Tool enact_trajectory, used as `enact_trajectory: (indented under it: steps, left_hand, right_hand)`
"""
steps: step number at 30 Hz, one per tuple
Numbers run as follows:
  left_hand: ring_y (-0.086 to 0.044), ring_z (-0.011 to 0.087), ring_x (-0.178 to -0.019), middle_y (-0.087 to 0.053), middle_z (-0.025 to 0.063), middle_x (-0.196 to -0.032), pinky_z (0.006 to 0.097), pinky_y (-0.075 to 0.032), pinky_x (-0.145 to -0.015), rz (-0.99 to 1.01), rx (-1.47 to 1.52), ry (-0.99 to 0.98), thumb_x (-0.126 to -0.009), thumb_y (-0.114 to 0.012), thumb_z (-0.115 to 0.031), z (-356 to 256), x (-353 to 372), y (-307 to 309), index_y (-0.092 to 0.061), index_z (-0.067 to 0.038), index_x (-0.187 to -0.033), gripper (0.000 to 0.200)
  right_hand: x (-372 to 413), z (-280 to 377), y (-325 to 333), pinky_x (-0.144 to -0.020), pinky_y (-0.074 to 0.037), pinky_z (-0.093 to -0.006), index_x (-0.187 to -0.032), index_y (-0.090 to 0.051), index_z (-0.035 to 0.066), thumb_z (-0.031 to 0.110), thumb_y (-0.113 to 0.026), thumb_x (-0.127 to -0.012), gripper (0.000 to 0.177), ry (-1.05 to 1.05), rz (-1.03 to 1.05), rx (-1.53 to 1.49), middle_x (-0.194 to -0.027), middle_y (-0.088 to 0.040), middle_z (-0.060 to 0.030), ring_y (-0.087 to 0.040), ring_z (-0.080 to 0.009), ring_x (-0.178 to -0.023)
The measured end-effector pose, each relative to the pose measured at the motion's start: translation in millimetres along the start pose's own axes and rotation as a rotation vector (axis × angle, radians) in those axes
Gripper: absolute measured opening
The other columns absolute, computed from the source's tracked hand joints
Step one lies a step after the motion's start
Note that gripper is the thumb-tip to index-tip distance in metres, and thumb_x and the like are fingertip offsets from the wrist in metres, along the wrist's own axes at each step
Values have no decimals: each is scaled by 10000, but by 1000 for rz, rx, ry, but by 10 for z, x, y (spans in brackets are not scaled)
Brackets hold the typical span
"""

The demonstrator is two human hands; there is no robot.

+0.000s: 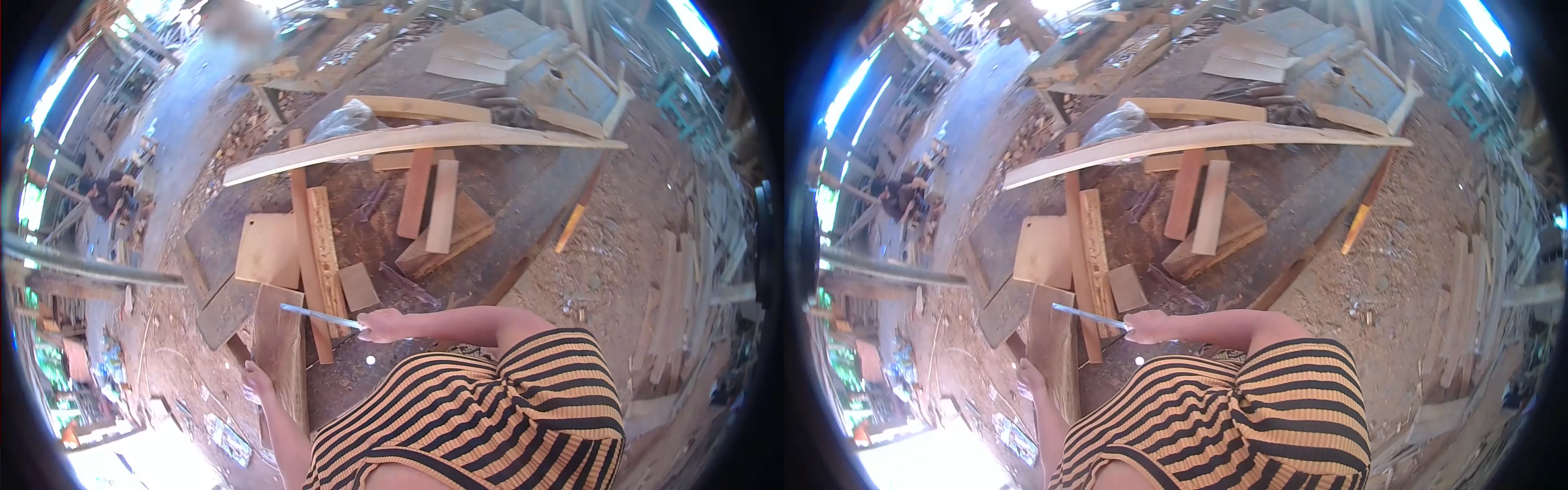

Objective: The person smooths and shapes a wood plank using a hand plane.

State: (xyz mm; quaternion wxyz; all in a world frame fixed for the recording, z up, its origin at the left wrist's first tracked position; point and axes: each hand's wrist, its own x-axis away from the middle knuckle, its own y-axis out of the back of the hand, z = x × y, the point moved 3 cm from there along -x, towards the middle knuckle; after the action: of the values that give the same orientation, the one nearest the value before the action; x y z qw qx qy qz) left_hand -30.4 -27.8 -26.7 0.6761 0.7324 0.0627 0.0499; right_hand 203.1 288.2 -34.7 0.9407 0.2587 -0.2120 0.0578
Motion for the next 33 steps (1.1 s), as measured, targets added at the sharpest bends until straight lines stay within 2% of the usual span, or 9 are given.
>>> enact_trajectory:
  steps: [8,10,14,17,18,19,24,27,33]
  left_hand:
    - [-637,414,-828,-672,214,-872,501,-479,-759,14,-73,21,-898,-357,-475,-96,87,136,-717,-91,-916,526]
    - [-636,413,-836,-670,213,-891,503,-478,-761,24,-71,33,-899,-356,-471,-71,65,127,-714,-95,-928,520]
    - [-630,398,-906,-660,207,-980,504,-476,-789,87,-14,67,-904,-342,-434,-184,135,255,-699,-106,-990,492]
    - [-622,387,-969,-656,194,-1027,500,-477,-826,169,14,88,-904,-320,-395,-33,1,29,-697,-111,-1000,481]
    - [-622,389,-973,-656,192,-1033,496,-481,-837,175,1,63,-900,-322,-384,-224,168,376,-697,-110,-991,474]
    - [-628,383,-966,-663,184,-1021,482,-486,-838,171,-5,71,-899,-341,-382,-174,130,320,-700,-108,-976,458]
    - [-644,377,-906,-665,221,-914,467,-497,-822,31,77,20,-890,-369,-372,-88,107,306,-709,-62,-881,460]
    - [-648,379,-882,-668,219,-886,459,-501,-818,34,124,21,-883,-371,-359,-87,112,314,-708,-43,-831,466]
    - [-645,373,-903,-669,213,-900,455,-492,-836,117,164,-4,-886,-340,-348,-18,83,305,-701,-19,-843,491]
  right_hand:
    - [-40,7,62,-770,-466,-469,-1002,-547,37,368,-547,-871,356,-52,40,47,-941,-652,-175,-623,-361,-928]
    - [-34,-24,8,-773,-463,-470,-1010,-543,40,375,-547,-870,362,-55,-22,28,-944,-652,-174,-619,-368,-932]
    - [-23,2,-34,-765,-455,-494,-1026,-529,36,392,-549,-870,389,-44,-26,29,-901,-649,-203,-618,-396,-896]
    - [16,70,0,-717,-454,-504,-959,-511,42,414,-541,-874,383,3,-76,41,-860,-639,-222,-610,-421,-846]
    - [8,107,11,-706,-450,-508,-945,-502,46,418,-540,-878,380,-14,-98,47,-833,-633,-220,-607,-425,-830]
    - [-5,150,13,-694,-446,-512,-930,-492,49,421,-539,-882,378,-34,-113,51,-805,-627,-218,-604,-428,-815]
    - [-71,665,36,-592,-437,-494,-907,-460,43,289,-579,-889,274,258,-233,44,-697,-595,-178,-598,-409,-700]
    - [-116,914,-29,-553,-432,-484,-904,-454,47,253,-596,-879,252,370,-284,103,-688,-594,-171,-597,-396,-667]
    - [-416,1472,-433,-575,-463,-484,-867,-457,66,263,-584,-882,235,365,-249,254,-670,-611,-159,-618,-381,-673]
